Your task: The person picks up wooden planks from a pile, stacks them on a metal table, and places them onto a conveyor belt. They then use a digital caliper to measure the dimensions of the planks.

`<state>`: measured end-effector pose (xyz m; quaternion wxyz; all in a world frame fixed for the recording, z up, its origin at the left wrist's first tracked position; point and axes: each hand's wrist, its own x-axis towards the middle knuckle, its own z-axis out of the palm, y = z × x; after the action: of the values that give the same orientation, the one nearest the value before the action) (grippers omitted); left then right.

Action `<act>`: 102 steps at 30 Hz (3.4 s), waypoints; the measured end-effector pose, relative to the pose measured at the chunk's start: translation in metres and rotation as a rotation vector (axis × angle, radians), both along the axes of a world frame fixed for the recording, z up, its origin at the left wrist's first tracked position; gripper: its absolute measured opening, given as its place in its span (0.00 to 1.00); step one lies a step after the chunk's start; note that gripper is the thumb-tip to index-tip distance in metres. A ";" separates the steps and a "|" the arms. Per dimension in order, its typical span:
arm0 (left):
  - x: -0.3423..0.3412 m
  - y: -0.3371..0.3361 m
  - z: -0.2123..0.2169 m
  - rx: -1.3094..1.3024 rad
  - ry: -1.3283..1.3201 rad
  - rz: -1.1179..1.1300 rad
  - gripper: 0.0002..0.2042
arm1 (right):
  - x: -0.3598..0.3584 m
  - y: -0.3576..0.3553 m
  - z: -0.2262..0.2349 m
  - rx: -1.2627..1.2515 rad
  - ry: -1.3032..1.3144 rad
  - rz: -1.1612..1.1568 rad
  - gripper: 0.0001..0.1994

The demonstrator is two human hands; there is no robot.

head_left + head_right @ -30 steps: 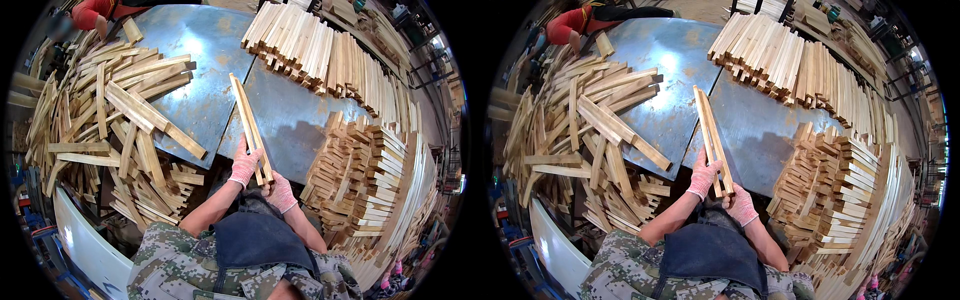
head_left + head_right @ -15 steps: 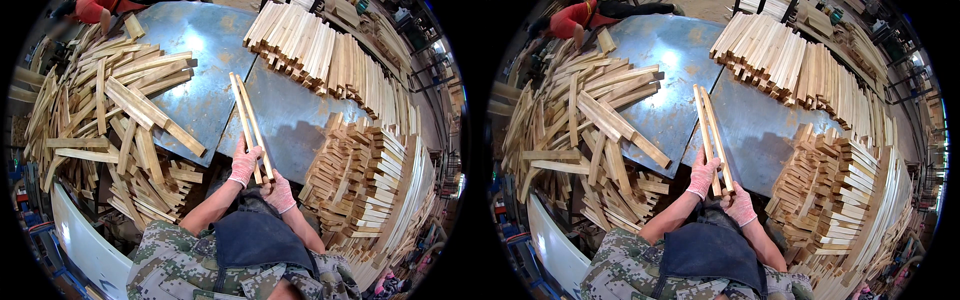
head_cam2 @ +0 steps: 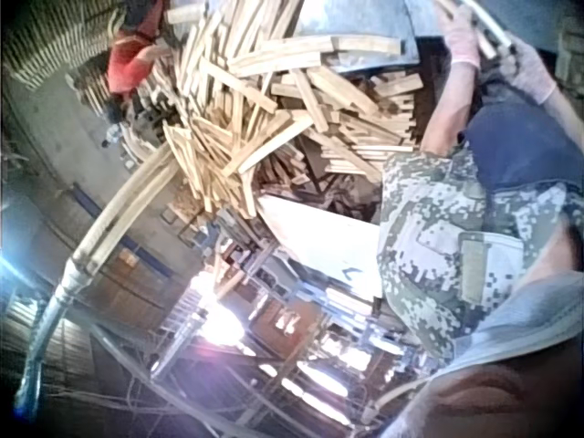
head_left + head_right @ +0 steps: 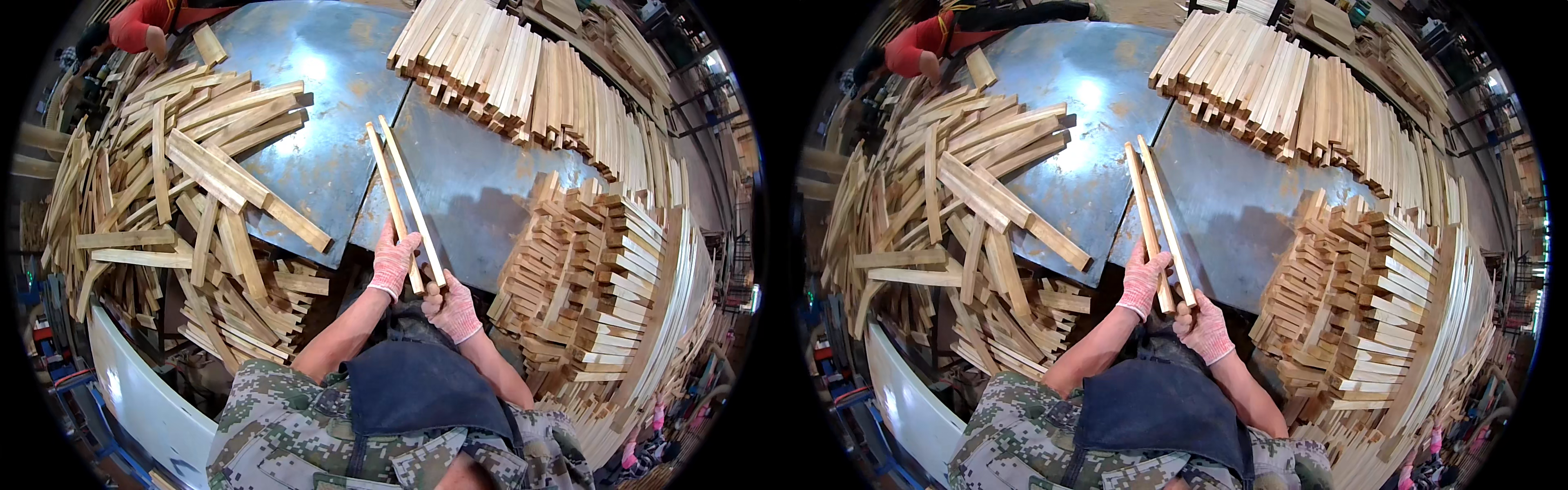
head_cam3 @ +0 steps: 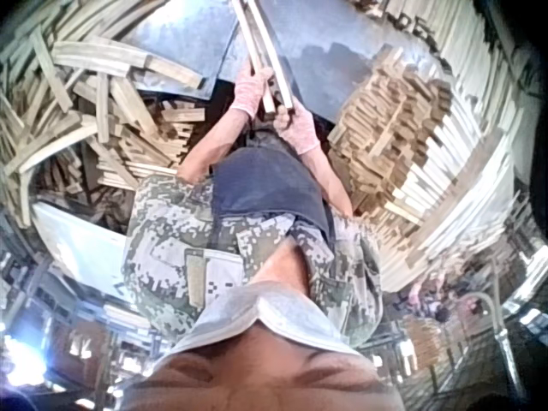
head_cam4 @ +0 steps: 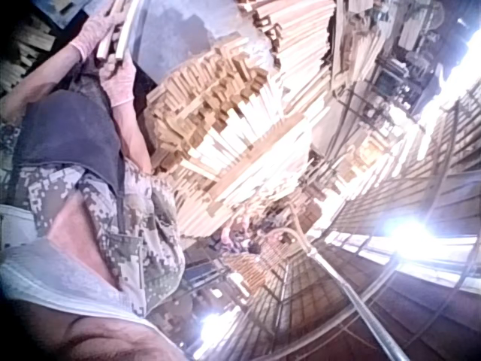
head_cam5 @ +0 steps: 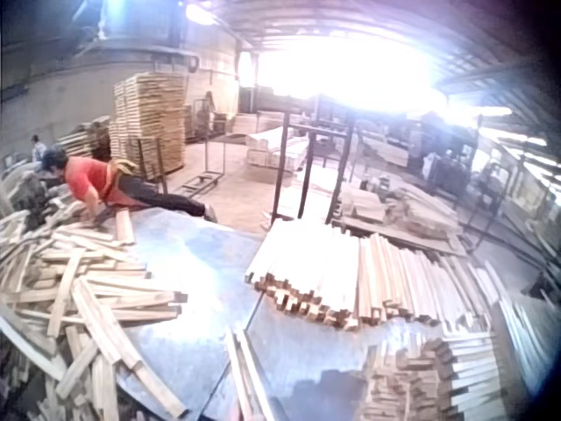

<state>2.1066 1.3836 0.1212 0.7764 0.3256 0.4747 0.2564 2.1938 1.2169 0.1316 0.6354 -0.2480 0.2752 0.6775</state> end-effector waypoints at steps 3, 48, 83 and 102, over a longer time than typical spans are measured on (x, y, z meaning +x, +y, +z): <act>0.006 0.000 0.007 0.041 0.011 -0.012 0.39 | 0.001 -0.002 -0.002 -0.048 0.035 -0.007 0.21; 0.038 0.148 -0.007 0.060 0.066 0.010 0.44 | 0.057 0.105 -0.005 0.014 -0.511 0.268 0.34; -0.029 0.218 -0.067 0.674 1.200 -0.360 0.27 | 0.064 0.193 0.060 -0.360 -1.913 0.716 0.34; 0.081 0.197 0.012 -0.683 -0.472 0.001 0.15 | 0.051 0.112 0.085 -0.121 -1.646 0.096 0.36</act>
<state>2.1878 1.5809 0.1327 0.9272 -0.0186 0.3418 0.1519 2.2446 1.3291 0.2163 0.5897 -0.7102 -0.2530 0.2897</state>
